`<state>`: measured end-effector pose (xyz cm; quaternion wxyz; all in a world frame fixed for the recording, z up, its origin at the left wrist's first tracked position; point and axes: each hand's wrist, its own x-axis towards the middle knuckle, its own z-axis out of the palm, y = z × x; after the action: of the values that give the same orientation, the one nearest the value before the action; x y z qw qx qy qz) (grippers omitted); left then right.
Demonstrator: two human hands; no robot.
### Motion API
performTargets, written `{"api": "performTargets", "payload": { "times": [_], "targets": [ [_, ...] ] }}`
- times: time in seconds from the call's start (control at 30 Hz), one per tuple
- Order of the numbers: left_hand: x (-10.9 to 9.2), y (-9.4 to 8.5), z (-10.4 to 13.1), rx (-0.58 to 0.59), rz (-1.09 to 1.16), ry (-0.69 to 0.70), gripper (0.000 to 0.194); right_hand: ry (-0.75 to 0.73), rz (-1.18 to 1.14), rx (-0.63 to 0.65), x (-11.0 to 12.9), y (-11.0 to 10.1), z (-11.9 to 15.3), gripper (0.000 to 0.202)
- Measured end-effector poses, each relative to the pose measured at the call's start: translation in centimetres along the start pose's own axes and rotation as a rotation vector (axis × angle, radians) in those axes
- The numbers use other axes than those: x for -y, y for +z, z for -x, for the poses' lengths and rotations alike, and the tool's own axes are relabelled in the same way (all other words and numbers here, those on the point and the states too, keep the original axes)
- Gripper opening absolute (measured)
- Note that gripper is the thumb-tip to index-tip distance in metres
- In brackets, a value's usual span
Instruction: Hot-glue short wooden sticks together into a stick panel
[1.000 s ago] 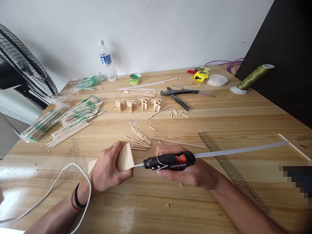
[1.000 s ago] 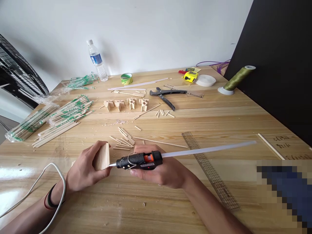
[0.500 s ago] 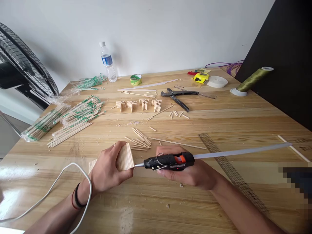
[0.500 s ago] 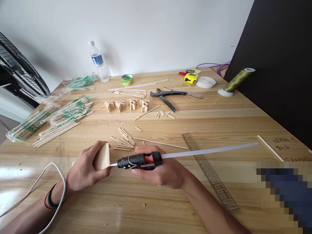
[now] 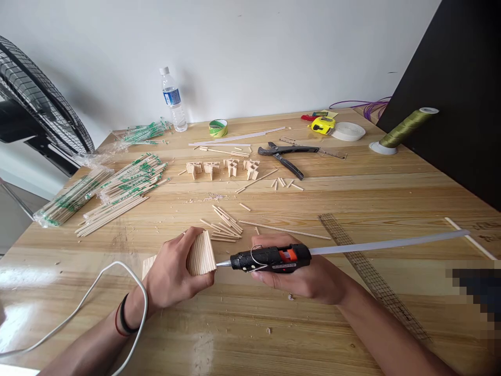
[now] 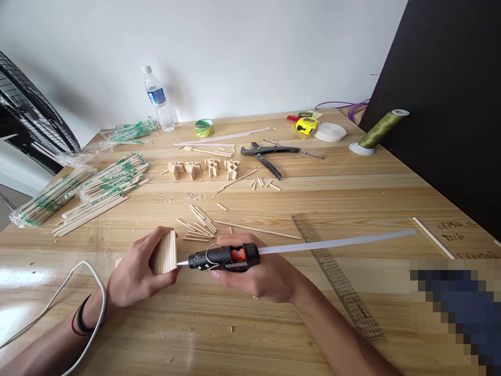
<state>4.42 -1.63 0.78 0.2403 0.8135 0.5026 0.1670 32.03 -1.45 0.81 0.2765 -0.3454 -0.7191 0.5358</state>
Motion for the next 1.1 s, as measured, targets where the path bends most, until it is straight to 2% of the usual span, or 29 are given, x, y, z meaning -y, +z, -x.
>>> {"api": "performTargets", "payload": {
  "times": [0.5,0.8,1.0,1.1],
  "targets": [
    [-0.3,0.1,0.1,0.017,-0.001,0.031,0.042,-0.027,0.05,-0.036,-0.5,0.0,0.1,0.019],
    [-0.5,0.2,0.3,0.024,-0.021,0.063,0.044,0.005,0.079,-0.089,-1.4,0.2,0.4,0.029],
    [-0.5,0.3,0.4,0.04,-0.024,0.073,0.045,0.039,0.076,-0.221,-2.1,0.7,0.8,0.028],
    [-0.5,0.3,0.4,0.044,-0.028,0.083,0.045,0.027,0.08,-0.175,-2.2,0.6,0.8,0.027]
  ]
}}
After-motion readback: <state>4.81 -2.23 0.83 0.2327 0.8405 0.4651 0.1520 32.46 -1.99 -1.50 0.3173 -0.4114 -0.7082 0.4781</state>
